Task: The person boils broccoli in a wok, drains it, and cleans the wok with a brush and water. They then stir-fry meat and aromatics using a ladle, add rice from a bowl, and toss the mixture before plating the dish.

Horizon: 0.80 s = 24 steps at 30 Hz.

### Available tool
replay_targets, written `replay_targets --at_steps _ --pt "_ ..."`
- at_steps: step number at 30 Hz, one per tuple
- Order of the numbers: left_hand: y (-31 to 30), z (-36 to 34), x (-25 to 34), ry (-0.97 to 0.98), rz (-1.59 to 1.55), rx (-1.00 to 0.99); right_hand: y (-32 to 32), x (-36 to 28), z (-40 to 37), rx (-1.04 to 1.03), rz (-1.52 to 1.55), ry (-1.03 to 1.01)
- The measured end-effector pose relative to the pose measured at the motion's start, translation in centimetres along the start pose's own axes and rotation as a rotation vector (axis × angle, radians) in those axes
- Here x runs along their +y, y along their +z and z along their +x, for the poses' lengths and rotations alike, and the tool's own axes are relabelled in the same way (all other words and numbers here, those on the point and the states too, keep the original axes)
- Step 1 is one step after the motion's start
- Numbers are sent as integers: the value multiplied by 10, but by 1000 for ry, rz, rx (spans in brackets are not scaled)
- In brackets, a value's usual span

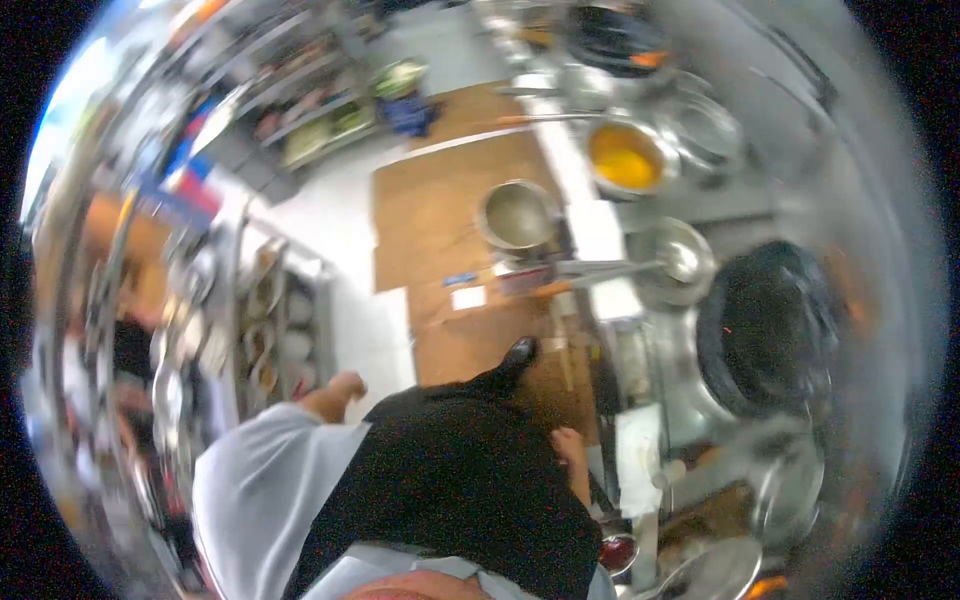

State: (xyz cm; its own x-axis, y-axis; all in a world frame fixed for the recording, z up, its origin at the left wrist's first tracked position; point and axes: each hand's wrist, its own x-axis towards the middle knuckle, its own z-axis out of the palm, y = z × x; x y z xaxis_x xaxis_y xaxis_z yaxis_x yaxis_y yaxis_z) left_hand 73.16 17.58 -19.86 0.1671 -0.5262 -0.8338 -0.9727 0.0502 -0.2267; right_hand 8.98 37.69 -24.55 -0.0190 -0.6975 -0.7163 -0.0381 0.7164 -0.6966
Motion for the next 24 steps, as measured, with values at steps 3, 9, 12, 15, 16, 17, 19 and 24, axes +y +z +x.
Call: replay_targets --at_steps 3,9,12,15,16,17,19,24 --pt "116 14 -100 563 581 -16 -10 21 16 159 19 146" --pt "164 -83 -28 -381 -1054 187 8 -83 67 131 -309 52" --pt "188 -72 13 -243 -957 81 63 -146 95 33 -436 -66" --pt "198 -44 -5 -307 -1172 408 134 -204 109 -59 -511 -156" --pt "188 -35 -33 -388 -1302 463 158 -221 112 -89 -533 -182" --pt "174 -29 -72 -475 -1433 511 183 -235 114 -119 -561 -204" --pt "129 -49 -150 -668 -1536 966 229 -259 117 -178 -617 -226" --pt "62 -79 -407 -702 -1524 1285 308 -305 126 -235 -724 -271"
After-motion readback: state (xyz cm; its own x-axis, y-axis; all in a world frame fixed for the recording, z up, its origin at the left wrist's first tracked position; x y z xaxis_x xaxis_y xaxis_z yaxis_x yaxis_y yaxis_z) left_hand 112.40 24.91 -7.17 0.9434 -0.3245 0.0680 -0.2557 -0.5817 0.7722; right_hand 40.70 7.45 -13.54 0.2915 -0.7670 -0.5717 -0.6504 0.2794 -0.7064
